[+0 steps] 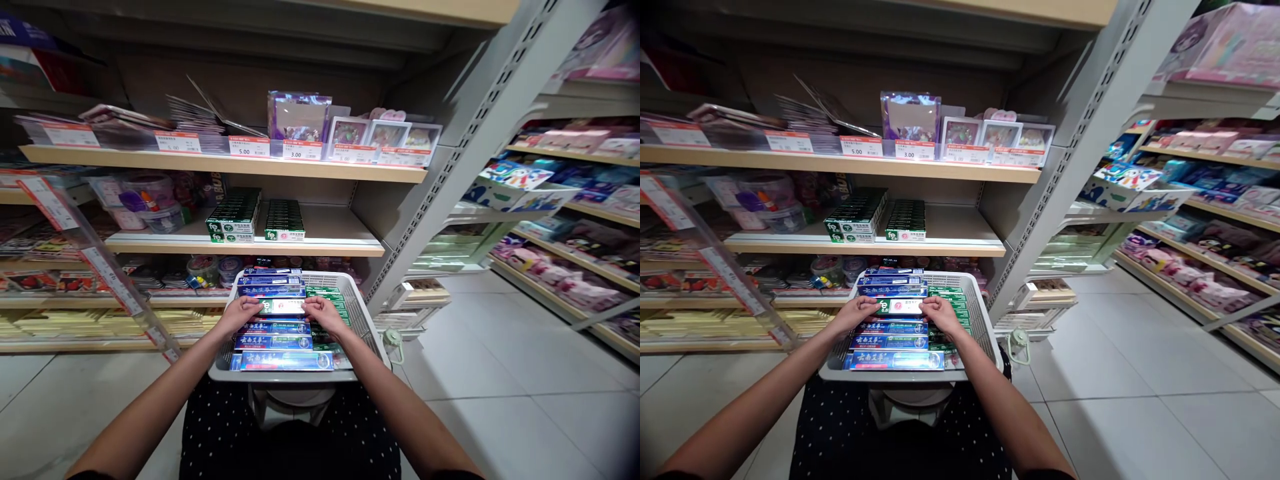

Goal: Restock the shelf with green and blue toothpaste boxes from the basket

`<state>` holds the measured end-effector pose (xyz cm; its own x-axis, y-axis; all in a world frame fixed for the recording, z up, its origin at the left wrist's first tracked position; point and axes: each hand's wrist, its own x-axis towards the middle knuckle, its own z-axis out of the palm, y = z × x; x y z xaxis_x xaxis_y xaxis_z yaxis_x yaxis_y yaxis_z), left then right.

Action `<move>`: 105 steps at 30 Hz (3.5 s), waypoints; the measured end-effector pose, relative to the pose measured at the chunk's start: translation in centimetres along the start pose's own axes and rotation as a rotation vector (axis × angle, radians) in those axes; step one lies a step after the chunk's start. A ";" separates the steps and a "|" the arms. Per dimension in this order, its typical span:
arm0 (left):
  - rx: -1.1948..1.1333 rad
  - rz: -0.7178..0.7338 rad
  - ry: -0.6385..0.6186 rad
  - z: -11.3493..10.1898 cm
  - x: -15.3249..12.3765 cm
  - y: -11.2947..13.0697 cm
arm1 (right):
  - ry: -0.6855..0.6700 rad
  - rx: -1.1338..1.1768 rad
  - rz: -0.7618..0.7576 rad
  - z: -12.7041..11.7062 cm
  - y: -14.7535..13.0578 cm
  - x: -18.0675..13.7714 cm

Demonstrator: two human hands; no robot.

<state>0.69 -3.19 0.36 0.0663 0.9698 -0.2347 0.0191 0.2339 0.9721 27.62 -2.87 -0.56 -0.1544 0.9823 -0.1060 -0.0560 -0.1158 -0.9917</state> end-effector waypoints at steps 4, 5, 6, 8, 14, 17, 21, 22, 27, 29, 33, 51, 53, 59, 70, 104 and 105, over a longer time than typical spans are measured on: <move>-0.053 -0.004 0.035 0.5 -0.3 -0.1 | 0.013 0.006 0.011 -0.2 0.4 0.2; -0.043 0.000 0.046 0.6 -0.5 -0.1 | 0.019 0.009 0.015 -0.3 0.4 0.3; -0.033 0.000 0.054 0.7 -0.6 0.0 | 0.023 0.012 0.018 -0.3 0.5 0.3; -0.017 0.002 0.056 0.7 -0.7 0.1 | 0.026 0.017 0.015 -0.4 0.6 0.3; -0.015 0.023 0.056 0.7 -0.9 -0.1 | 0.026 0.004 0.008 -0.5 0.9 0.3; -0.006 0.008 0.071 0.8 -1.0 0.0 | 0.012 0.008 -0.001 -0.6 1.1 0.4; 0.048 0.000 0.093 1.0 -1.4 0.4 | 0.004 0.011 -0.012 -0.6 1.3 0.5; 0.055 -0.001 0.090 1.1 -1.5 0.5 | 0.007 0.008 -0.009 -0.5 1.4 0.5; 0.005 0.011 0.049 0.7 -1.2 0.2 | 0.020 0.003 0.016 -0.2 0.9 0.3; -0.029 0.001 0.029 0.6 -0.8 0.1 | -0.005 -0.014 0.036 0.0 0.2 0.3; -0.024 0.039 0.057 0.5 0.5 1.6 | 0.016 -0.093 0.001 0.1 -2.3 1.2; 0.611 0.653 0.498 4.1 10.5 12.0 | 0.422 -0.527 -0.419 1.6 -11.3 13.5; 0.617 0.656 0.508 4.1 11.0 11.8 | 0.419 -0.533 -0.438 1.7 -11.1 14.1; 0.635 0.656 0.533 4.1 12.5 11.8 | 0.417 -0.548 -0.450 1.5 -11.2 15.3; 0.766 0.693 0.601 4.5 14.2 11.9 | 0.462 -0.565 -0.421 1.2 -11.8 17.0; 0.984 0.816 -0.025 11.0 3.0 10.4 | 0.230 -0.679 -0.659 -6.4 -10.1 7.1; 1.007 0.786 -0.174 12.2 2.4 9.6 | 0.218 -0.719 -0.655 -6.7 -9.8 6.8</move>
<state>13.18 0.55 9.09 0.5300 0.7830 0.3255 0.6507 -0.6217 0.4360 33.74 5.98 7.90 -0.1187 0.8342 0.5386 0.5566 0.5051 -0.6596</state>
